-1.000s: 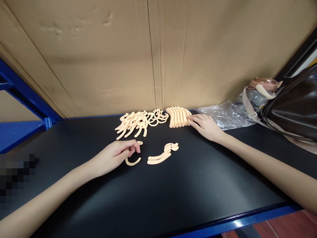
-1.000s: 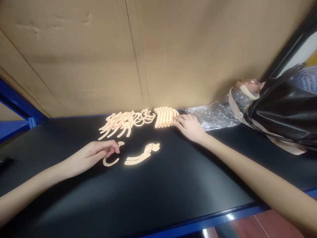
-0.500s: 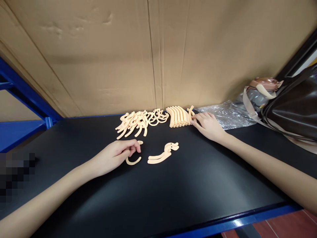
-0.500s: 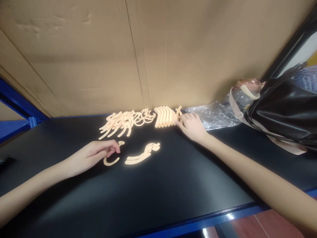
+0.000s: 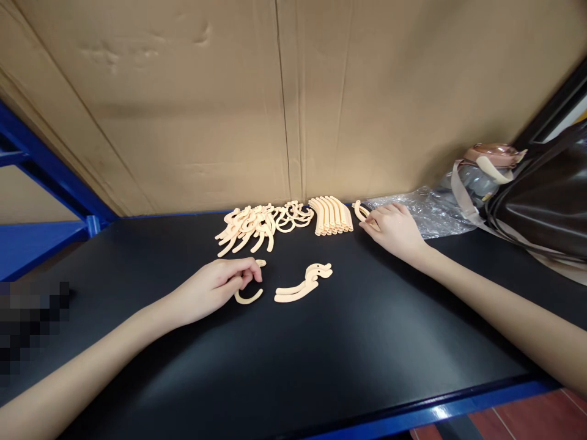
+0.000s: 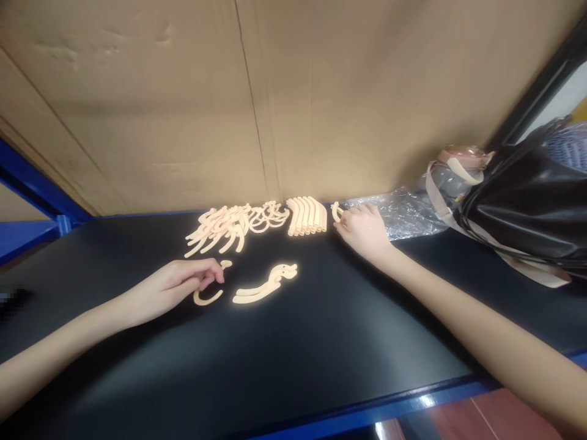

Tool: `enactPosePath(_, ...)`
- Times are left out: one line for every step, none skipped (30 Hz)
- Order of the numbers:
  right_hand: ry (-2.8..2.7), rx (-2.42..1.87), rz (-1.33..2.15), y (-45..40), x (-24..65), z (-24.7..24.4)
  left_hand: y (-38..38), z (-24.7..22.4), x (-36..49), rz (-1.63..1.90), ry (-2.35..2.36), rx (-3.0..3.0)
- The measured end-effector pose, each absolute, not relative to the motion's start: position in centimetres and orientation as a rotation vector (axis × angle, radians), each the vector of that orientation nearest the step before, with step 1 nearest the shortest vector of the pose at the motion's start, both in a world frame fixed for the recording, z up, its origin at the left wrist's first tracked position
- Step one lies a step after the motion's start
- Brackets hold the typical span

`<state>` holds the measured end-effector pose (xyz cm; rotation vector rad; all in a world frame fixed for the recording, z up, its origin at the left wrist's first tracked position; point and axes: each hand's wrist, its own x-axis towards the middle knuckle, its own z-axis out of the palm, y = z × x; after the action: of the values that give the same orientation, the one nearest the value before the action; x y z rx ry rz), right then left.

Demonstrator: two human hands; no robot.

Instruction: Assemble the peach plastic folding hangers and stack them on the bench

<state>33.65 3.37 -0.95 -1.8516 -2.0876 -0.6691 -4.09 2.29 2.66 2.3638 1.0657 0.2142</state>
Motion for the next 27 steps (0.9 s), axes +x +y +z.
enactPosePath(-2.078, -1.866, -0.675, 3.3, 33.7, -0.8, 2.3, 2.6, -4.1, 0.216, 1.064, 2.364)
enactPosePath(-2.067, -1.879, -0.677, 3.2, 33.7, -0.6, 2.3, 2.6, -4.1, 0.217, 1.065, 2.364)
enactPosePath(-2.057, -1.892, -0.68, 3.1, 33.7, -0.5, 2.3, 2.6, -4.1, 0.217, 1.067, 2.364)
enactPosePath(-2.051, -1.907, -0.688, 3.1, 33.6, -0.5, 2.3, 2.6, -4.1, 0.217, 1.07, 2.364)
enactPosePath(-2.049, -1.922, -0.697, 3.0, 33.6, -0.5, 2.3, 2.7, -4.1, 0.215, 1.075, 2.364)
enactPosePath(-2.048, -1.935, -0.701, 2.9, 33.5, -0.5, 2.2, 2.7, -4.1, 0.213, 1.081, 2.364)
enactPosePath(-2.042, -1.947, -0.692, 2.9, 33.4, -0.5, 2.2, 2.7, -4.0, 0.212, 1.084, 2.364)
enactPosePath(-2.031, -1.959, -0.67, 2.8, 33.3, -0.5, 2.1, 2.8, -4.0, 0.21, 1.087, 2.364)
enactPosePath(-2.014, -1.968, -0.64, 2.7, 33.2, -0.5, 2.1, 2.8, -4.0, 0.21, 1.09, 2.363)
enactPosePath(-1.994, -1.974, -0.611, 2.6, 33.0, -0.5, 2.1, 2.8, -3.9, 0.208, 1.091, 2.363)
enactPosePath(-1.972, -1.978, -0.584, 2.5, 32.9, -0.4, 2.1, 2.8, -3.9, 0.208, 1.09, 2.363)
enactPosePath(-1.95, -1.983, -0.556, 2.4, 32.8, -0.2, 2.1, 2.8, -3.9, 0.208, 1.089, 2.364)
enactPosePath(-1.922, -1.994, -0.521, 2.3, 32.7, 0.1, 2.1, 2.8, -3.9, 0.209, 1.087, 2.365)
enactPosePath(-1.883, -2.014, -0.472, 2.2, 32.7, 0.3, 2.1, 2.8, -3.9, 0.212, 1.086, 2.366)
enactPosePath(-1.832, -2.038, -0.408, 2.1, 32.7, 0.7, 2.1, 2.8, -4.0, 0.215, 1.085, 2.369)
enactPosePath(-1.772, -2.061, -0.345, 2.0, 32.7, 1.0, 2.1, 2.7, -4.0, 0.217, 1.083, 2.373)
enactPosePath(-1.715, -2.077, -0.296, 2.0, 32.9, 1.3, 2.2, 2.7, -4.1, 0.219, 1.081, 2.377)
enactPosePath(-1.667, -2.088, -0.271, 1.9, 33.1, 1.5, 2.2, 2.6, -4.1, 0.22, 1.078, 2.383)
enactPosePath(-1.637, -2.09, -0.269, 1.9, 33.3, 1.7, 2.3, 2.5, -4.2, 0.22, 1.075, 2.391)
enactPosePath(-1.625, -2.083, -0.282, 2.0, 33.5, 1.8, 2.3, 2.4, -4.2, 0.221, 1.073, 2.399)
enactPosePath(-1.628, -2.073, -0.297, 2.1, 33.8, 1.8, 2.3, 2.4, -4.2, 0.221, 1.072, 2.41)
enactPosePath(-1.639, -2.062, -0.309, 2.2, 34.1, 1.7, 2.2, 2.4, -4.2, 0.217, 1.075, 2.424)
enactPosePath(-1.653, -2.049, -0.316, 2.3, 34.3, 1.6, 2.2, 2.4, -4.2, 0.213, 1.08, 2.439)
enactPosePath(-1.665, -2.037, -0.323, 2.4, 34.6, 1.4, 2.1, 2.4, -4.2, 0.206, 1.086, 2.456)
enactPosePath(-1.673, -2.024, -0.332, 2.6, 34.8, 1.2, 2.0, 2.5, -4.2, 0.196, 1.094, 2.472)
enactPosePath(-1.679, -2.013, -0.346, 2.7, 35.0, 0.9, 1.9, 2.5, -4.1, 0.188, 1.1, 2.486)
enactPosePath(-1.686, -2.001, -0.365, 2.9, 35.2, 0.7, 1.8, 2.6, -4.1, 0.182, 1.104, 2.498)
